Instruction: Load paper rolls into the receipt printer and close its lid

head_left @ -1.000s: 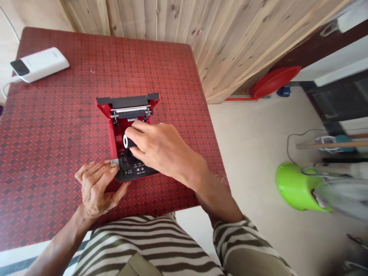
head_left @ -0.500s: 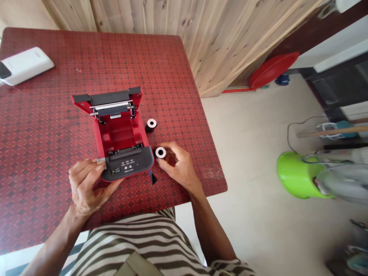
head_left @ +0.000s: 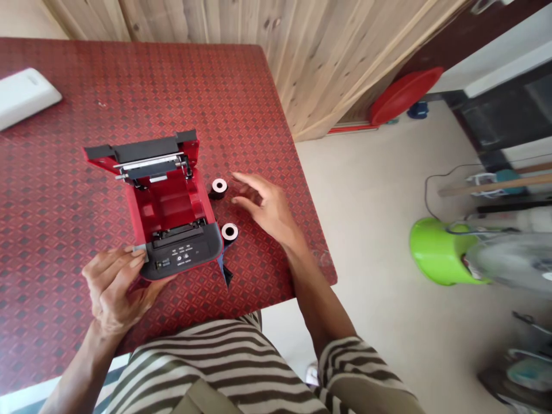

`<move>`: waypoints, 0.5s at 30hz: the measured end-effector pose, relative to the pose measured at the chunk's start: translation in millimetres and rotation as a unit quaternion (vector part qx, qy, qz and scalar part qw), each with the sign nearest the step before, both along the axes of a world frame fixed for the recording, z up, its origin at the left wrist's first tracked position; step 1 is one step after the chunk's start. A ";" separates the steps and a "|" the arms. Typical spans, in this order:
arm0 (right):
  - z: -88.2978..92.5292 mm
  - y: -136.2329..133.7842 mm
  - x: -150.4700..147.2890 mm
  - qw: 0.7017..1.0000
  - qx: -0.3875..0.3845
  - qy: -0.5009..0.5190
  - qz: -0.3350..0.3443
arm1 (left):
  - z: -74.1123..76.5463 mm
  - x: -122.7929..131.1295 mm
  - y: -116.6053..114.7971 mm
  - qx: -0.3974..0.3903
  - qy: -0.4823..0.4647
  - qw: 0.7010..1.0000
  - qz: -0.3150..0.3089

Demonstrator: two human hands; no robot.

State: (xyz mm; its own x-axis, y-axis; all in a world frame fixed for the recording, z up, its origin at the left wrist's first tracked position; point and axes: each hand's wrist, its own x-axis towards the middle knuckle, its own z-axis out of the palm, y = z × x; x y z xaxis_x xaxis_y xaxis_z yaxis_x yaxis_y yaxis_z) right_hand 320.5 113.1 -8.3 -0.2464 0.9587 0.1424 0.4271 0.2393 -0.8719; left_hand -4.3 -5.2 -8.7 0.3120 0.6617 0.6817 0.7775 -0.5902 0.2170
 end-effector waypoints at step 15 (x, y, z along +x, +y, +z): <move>80.5 -4.7 -5.8 0.958 0.025 0.153 0.241 | -6.5 11.1 -7.8 -0.006 -0.063 0.998 0.012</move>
